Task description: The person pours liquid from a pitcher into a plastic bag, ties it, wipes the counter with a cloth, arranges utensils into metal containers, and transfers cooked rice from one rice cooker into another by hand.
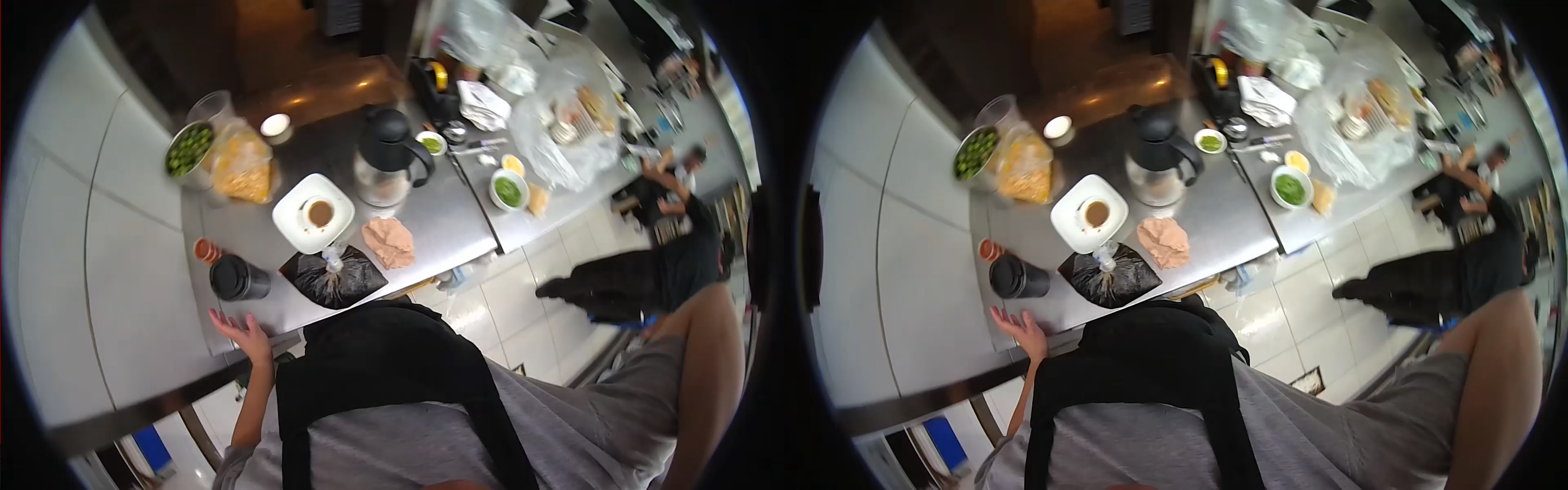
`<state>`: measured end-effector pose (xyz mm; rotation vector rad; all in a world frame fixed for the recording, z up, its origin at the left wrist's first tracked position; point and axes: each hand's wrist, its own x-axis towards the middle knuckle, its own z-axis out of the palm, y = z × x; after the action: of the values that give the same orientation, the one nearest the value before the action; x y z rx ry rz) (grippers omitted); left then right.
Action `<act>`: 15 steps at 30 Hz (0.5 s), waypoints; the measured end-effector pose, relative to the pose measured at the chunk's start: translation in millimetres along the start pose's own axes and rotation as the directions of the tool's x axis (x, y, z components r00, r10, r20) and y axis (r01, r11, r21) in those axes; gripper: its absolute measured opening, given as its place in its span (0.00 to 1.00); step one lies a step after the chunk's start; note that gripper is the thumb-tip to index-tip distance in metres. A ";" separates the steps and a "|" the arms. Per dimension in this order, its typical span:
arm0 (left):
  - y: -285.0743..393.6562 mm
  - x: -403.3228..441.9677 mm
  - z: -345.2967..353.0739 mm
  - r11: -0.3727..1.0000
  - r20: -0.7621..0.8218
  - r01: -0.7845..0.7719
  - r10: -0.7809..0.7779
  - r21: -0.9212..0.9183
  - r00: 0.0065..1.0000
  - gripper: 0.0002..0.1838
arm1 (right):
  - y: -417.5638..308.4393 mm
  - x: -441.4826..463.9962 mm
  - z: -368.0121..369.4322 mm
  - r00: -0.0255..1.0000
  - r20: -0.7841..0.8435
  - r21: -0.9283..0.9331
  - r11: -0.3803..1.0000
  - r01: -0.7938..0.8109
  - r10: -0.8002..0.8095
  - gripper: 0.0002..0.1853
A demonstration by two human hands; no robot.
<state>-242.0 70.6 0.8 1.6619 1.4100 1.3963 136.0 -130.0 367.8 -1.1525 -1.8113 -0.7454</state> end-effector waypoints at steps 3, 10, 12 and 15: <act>60.7 -4.3 -17.5 0.994 -0.232 -0.053 0.074 0.094 0.970 0.39 | 7.6 2.5 -20.3 0.986 -0.069 0.025 0.987 0.156 -0.154 0.15; 311.2 77.2 -70.6 0.647 -0.405 -0.752 0.725 0.125 0.557 0.33 | 33.6 28.0 -63.6 0.831 -0.260 0.049 0.852 0.521 -0.493 0.16; 333.6 73.8 -68.5 0.534 -0.417 -0.821 0.805 0.202 0.421 0.32 | 43.9 38.1 -73.2 0.739 -0.353 0.045 0.778 0.626 -0.574 0.17; 334.1 73.1 -44.9 0.284 -0.247 -0.917 0.944 0.280 0.217 0.29 | 60.3 49.4 -83.4 0.637 -0.449 0.025 0.704 0.710 -0.626 0.18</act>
<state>-168.5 28.6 335.2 2.5945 0.4002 2.4341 208.2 -153.5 453.1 -0.1008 -1.8738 -1.0993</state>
